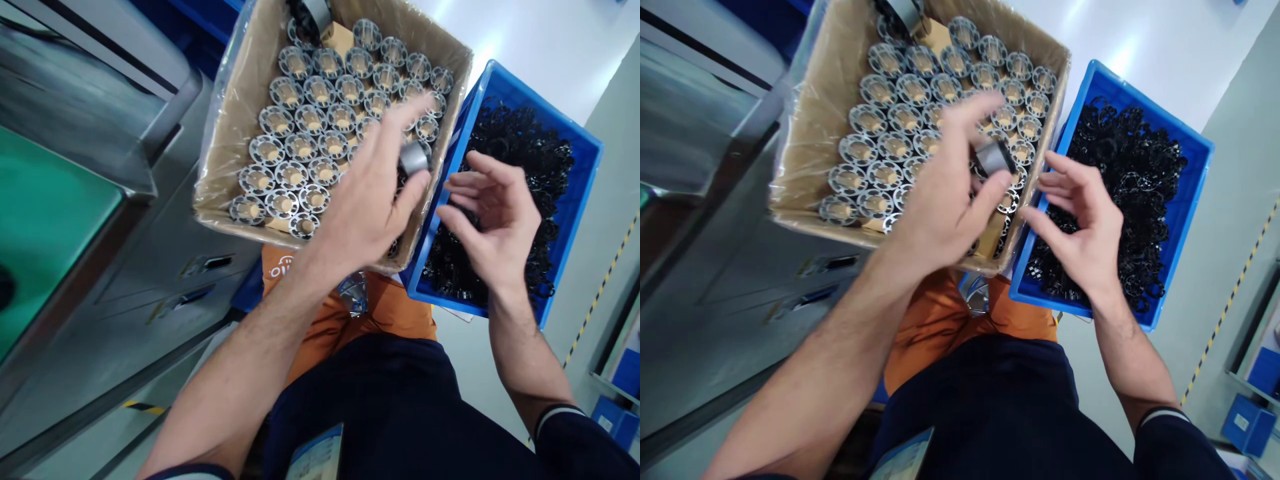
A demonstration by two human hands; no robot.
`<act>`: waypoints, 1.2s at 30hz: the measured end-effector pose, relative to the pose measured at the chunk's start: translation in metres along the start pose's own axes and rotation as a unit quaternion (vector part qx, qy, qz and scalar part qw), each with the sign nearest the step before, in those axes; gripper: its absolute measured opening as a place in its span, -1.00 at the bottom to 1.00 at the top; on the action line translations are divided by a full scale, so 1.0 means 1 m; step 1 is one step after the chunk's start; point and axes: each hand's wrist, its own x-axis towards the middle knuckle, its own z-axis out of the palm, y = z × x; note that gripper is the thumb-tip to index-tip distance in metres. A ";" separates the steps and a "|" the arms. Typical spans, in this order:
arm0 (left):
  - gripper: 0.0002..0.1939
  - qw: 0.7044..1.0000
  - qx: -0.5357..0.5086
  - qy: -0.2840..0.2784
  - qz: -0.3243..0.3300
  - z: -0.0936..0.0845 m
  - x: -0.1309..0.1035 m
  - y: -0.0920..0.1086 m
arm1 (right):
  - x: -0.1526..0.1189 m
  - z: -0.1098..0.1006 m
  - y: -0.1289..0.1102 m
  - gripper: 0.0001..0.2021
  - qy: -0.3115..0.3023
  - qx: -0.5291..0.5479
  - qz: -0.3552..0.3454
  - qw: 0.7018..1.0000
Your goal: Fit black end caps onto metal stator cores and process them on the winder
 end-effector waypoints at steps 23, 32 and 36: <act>-0.79 0.968 0.239 -0.077 -0.015 -0.057 -0.029 0.009 | -0.031 -0.061 0.021 -0.68 -0.381 -0.365 -0.050 0.848; -0.66 0.918 -0.335 0.005 -0.210 -0.013 -0.019 -0.005 | -0.021 -0.059 0.020 -0.69 -0.377 -0.359 -0.060 0.852; -0.58 0.888 -0.385 0.028 -0.249 0.007 -0.017 -0.008 | -0.019 -0.062 0.014 -0.68 -0.355 -0.330 -0.022 0.874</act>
